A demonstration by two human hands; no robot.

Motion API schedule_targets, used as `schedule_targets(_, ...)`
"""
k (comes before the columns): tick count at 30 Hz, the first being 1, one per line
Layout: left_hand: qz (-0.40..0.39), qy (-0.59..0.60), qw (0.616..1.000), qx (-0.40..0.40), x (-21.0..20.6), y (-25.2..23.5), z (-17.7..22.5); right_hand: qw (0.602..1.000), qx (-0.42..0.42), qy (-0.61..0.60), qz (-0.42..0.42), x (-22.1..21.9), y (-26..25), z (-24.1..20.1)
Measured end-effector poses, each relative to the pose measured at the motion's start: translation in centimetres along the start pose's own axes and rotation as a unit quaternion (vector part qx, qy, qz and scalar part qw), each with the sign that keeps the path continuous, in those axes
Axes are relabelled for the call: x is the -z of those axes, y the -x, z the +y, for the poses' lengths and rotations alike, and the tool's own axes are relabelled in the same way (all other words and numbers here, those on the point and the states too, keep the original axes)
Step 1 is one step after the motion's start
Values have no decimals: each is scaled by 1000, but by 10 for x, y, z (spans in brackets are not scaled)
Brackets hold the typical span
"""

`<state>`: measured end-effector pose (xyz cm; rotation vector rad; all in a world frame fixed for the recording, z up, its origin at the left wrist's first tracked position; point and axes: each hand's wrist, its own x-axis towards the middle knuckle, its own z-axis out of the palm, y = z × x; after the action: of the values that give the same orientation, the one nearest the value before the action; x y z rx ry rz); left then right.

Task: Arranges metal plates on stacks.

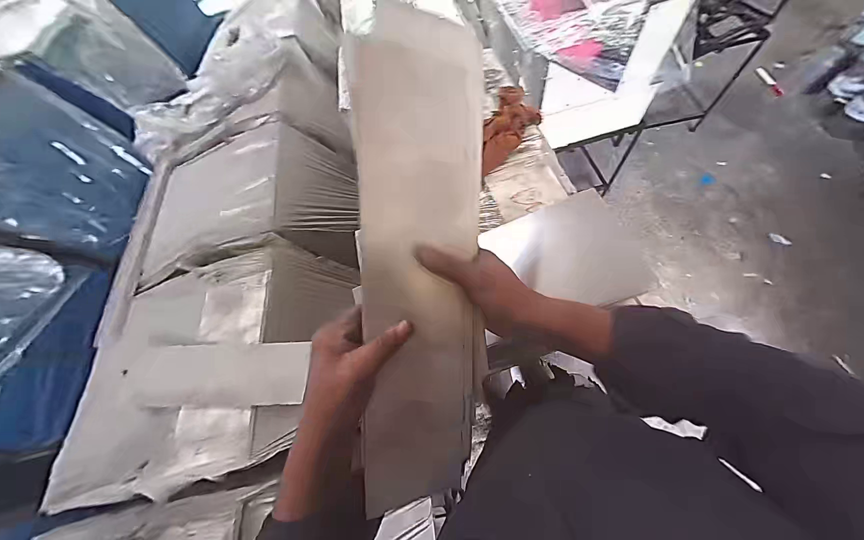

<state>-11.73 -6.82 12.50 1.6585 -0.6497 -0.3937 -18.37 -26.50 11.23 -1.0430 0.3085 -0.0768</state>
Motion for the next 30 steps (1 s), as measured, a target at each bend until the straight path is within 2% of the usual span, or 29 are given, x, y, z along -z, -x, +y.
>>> schedule_targets(3, 13, -41, 993, -106, -13, -28, 14, 985, 151, 57, 67, -6, -9, -45)
schedule_targets(7, -31, -36, 974, -219, -49, -72, 38, 925, 320, 198, 59, 18, 6, -119)
schedule_targets(10, -90, 78, 954, -276, -87, -110, 49, 863, 423, 272, 54, 40, 15, -161)
schedule_targets(12, -112, 145, 940, -289, -114, -131, 44, 824, 466, 317, 62, 61, 19, -172)
schedule_targets(15, -105, 84, 958, -252, -143, -134, 32, 797, 472, 366, 84, 99, 18, -165)
schedule_targets(18, -88, 83, 965, -232, -160, -140, 6, 821, 473, 315, 55, 122, 7, -145)
schedule_targets(20, -71, 112, 968, -212, -159, -144, 4, 835, 468, 283, 51, 121, -1, -140)
schedule_targets(22, -41, 147, 965, -213, -151, -146, 14, 830, 474, 286, 72, 117, -8, -134)
schedule_targets(26, -1, 259, 930, -259, -139, -155, 57, 815, 501, 277, 95, 118, -7, -125)
schedule_targets(30, 91, 197, 937, -273, -163, -151, 89, 835, 450, 297, 111, 120, 8, -121)
